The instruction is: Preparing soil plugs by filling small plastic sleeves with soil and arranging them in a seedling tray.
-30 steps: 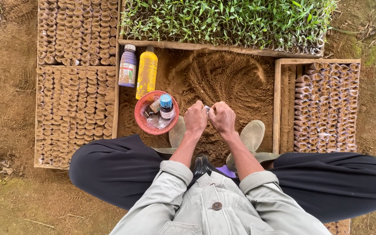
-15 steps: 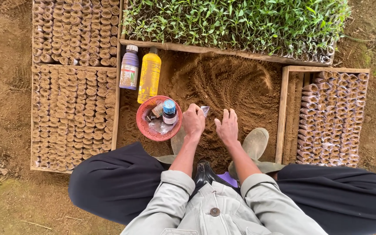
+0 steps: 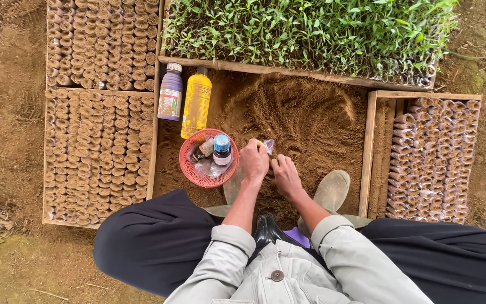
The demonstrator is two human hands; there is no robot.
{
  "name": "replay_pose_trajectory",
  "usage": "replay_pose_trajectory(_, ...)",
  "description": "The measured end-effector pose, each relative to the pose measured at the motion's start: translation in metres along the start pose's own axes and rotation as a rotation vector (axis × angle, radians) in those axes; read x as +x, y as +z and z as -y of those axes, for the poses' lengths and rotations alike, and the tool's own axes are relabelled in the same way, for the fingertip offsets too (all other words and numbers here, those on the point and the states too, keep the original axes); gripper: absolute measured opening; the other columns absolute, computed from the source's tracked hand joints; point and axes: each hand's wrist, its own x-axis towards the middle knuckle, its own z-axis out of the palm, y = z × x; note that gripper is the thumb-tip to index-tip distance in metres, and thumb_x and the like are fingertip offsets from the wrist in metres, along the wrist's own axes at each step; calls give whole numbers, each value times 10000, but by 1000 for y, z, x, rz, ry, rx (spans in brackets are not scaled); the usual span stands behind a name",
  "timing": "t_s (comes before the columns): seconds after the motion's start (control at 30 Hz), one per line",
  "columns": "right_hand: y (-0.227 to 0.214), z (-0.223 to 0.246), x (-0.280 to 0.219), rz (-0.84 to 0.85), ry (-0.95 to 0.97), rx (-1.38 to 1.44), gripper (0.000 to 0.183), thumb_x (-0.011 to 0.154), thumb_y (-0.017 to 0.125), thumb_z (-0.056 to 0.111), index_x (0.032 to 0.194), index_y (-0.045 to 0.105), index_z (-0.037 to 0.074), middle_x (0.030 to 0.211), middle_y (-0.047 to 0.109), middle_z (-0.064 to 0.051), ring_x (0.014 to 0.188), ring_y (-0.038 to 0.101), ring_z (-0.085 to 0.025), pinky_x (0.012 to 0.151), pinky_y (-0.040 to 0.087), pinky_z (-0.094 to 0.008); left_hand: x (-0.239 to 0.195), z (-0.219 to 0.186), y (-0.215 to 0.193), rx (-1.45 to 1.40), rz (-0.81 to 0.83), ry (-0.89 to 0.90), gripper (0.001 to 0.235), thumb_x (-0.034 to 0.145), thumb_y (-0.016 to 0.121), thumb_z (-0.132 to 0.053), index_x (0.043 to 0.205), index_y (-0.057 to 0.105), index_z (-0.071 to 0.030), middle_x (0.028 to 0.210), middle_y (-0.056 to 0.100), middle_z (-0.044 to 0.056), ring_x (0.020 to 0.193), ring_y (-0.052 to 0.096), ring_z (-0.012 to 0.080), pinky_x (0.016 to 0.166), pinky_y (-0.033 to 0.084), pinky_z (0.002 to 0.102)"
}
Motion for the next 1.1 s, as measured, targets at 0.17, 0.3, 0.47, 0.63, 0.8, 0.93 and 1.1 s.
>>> replay_pose_trajectory(0.17,12,-13,0,-59,384,472,67,890,644,191,955,663,189,933,598,-26,911,654,-264,744,578,-421,5,8,7,53,39,48,111,878,591,-171,840,682,-121,858,739,219,901,735,441,788,584,540)
replay_pose_trajectory(0.3,-44,-15,11,-104,877,1570,107,901,687,12,991,730,52,748,699,-111,535,670,-163,497,615,-306,13,24,24,82,58,95,123,896,578,-188,839,669,-129,869,740,196,910,738,426,797,588,522)
replay_pose_trajectory(0.47,-145,-6,14,-158,791,1809,158,937,653,12,1073,734,-5,918,679,-148,737,712,-214,663,647,-315,9,22,28,122,80,166,117,909,573,-191,838,648,-135,894,731,196,914,732,440,804,581,551)
replay_pose_trajectory(0.63,-164,-3,18,-151,713,1782,202,976,637,48,1121,747,-38,997,716,-205,869,728,-230,801,663,-384,6,15,28,139,103,234,136,938,560,-199,850,639,-131,914,725,181,909,730,441,795,576,565)
replay_pose_trajectory(0.8,-179,8,16,-156,732,1751,223,966,647,55,1145,746,-34,1038,716,-185,866,672,-155,786,670,-372,1,12,26,167,133,295,137,983,534,-216,909,605,-124,984,711,168,960,716,444,845,576,580)
replay_pose_trajectory(0.93,-202,15,14,-145,746,1780,276,952,659,54,1190,710,-75,979,631,-138,847,609,-109,878,666,-440,1,16,28,168,119,305,114,979,542,-223,911,597,-149,983,709,142,944,724,427,837,580,560)
replay_pose_trajectory(1.1,-192,14,15,-130,710,1781,369,996,656,103,1292,630,-117,1146,633,-276,1093,683,-310,976,581,-526,-1,14,26,109,132,318,116,975,541,-217,914,592,-132,994,709,158,959,710,451,842,563,593)
